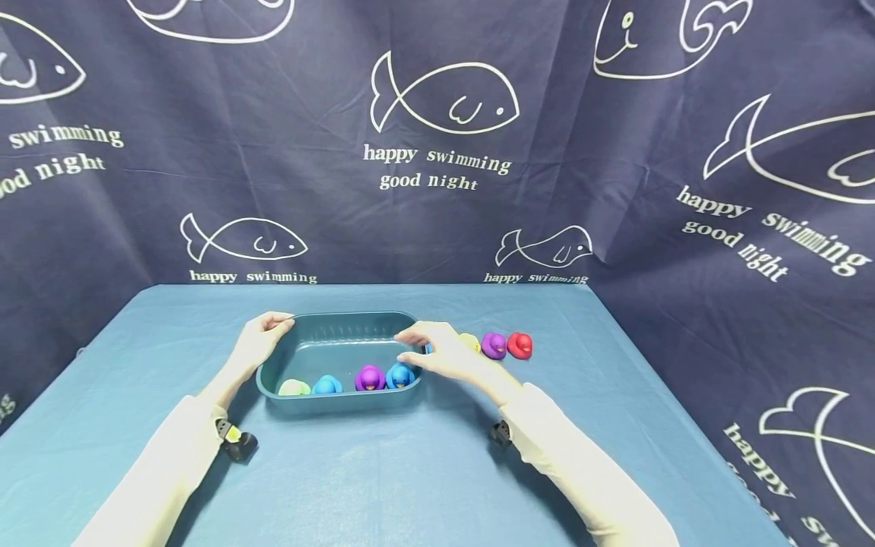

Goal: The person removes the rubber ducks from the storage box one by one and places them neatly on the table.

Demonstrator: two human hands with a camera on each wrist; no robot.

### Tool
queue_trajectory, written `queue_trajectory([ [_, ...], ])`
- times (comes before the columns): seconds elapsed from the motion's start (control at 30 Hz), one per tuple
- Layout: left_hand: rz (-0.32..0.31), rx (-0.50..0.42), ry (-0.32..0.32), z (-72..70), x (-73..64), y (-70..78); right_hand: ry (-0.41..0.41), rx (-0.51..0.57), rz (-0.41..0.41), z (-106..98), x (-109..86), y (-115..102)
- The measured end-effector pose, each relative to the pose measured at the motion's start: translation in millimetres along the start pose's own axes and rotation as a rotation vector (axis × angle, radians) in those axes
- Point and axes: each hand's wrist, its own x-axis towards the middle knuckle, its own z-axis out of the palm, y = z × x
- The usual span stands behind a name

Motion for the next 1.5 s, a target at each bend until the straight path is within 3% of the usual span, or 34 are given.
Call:
queue_trajectory([
  [0.1,-0.001,0.003,0.002,1.4,0.5,-0.4,-0.052,0.002,0.019,1,1.7,-2],
  [0.33,0.01,0.0,-0.003,2.8,2.3,0.5,-0.138,0.023,-0.042,4,9.3,-3],
  [0.6,-0.002,0.008,-0.015,2.9,2.1,1.3,-0.254,-0.039,-0.016,5,14.0,-6],
  [0.9,-0.001,-0.004,-0.008,1.8,1.9,2.1,-0.255,-0.176,-0.081,8,14.9,-13],
  [1.17,0.002,-0.013,-0.005,0.7,-0.2,1.4,-0.269,-0.217,-0.083,11,16.8,-15],
  [1.5,0.006,-0.007,-0.003,0.1,0.0,-0.3,-0.324,-0.294,0.004,13,21.4,-24],
])
